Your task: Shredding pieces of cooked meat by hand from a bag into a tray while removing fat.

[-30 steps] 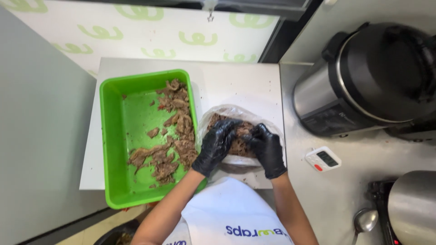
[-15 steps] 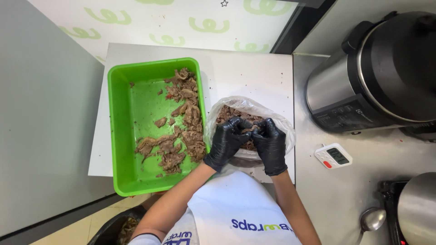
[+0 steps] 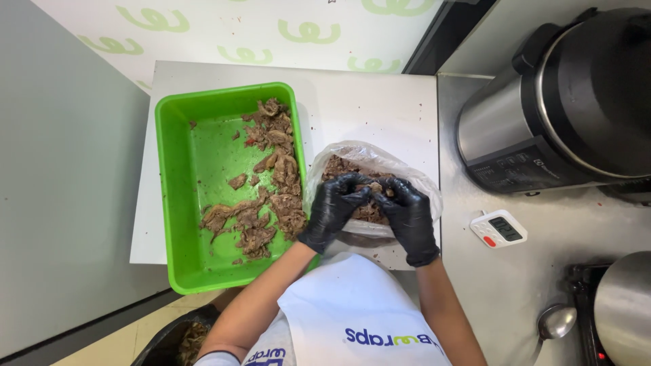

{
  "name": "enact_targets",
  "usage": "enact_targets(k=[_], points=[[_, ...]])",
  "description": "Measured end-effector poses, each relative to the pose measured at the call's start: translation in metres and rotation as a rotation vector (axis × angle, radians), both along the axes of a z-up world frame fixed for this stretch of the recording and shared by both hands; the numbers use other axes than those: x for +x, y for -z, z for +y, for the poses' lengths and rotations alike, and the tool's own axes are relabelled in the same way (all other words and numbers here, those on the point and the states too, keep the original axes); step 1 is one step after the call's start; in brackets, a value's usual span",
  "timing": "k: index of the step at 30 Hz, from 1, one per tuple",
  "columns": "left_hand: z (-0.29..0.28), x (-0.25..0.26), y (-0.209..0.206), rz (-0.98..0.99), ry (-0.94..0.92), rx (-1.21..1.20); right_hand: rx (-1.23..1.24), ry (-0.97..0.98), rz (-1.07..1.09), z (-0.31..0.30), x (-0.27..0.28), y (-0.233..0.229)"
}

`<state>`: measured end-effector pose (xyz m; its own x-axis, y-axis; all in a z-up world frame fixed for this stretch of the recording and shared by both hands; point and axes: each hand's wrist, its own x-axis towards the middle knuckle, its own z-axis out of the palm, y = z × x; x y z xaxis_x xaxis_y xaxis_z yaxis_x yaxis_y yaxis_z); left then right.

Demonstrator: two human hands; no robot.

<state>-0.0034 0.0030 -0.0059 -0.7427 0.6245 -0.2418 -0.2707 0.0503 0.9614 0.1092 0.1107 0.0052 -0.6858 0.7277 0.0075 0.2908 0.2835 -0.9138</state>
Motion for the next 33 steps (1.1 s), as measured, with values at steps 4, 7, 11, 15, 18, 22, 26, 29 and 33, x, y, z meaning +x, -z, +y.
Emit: enact_targets(k=[4,7,11,15,18,22,26,29,33], points=[[-0.002,0.004,-0.007,0.114,0.013,-0.046,0.162,0.024,-0.028,-0.001,0.003,0.021],[-0.007,0.009,-0.005,0.395,0.013,-0.141,0.172,0.041,-0.047,-0.007,0.002,0.02],[-0.008,0.001,-0.012,0.673,0.033,-0.116,0.164,0.059,-0.061,-0.009,0.003,0.006],[-0.022,-0.025,-0.026,0.79,0.019,-0.086,0.092,0.073,-0.115,-0.002,0.019,0.002],[-0.021,-0.021,-0.026,0.763,0.153,-0.054,0.15,-0.006,-0.065,-0.001,0.017,-0.011],[-0.017,-0.009,-0.042,0.689,0.23,0.004,0.233,-0.059,-0.074,0.001,0.01,-0.011],[-0.015,0.0,-0.04,0.331,0.15,0.08,0.145,0.002,-0.227,0.002,0.01,0.008],[-0.011,0.0,-0.03,0.463,0.148,-0.005,0.159,0.022,-0.226,-0.004,0.008,0.009],[-0.005,-0.015,0.008,0.656,-0.003,-0.065,0.247,-0.038,-0.177,-0.018,0.014,-0.007]])
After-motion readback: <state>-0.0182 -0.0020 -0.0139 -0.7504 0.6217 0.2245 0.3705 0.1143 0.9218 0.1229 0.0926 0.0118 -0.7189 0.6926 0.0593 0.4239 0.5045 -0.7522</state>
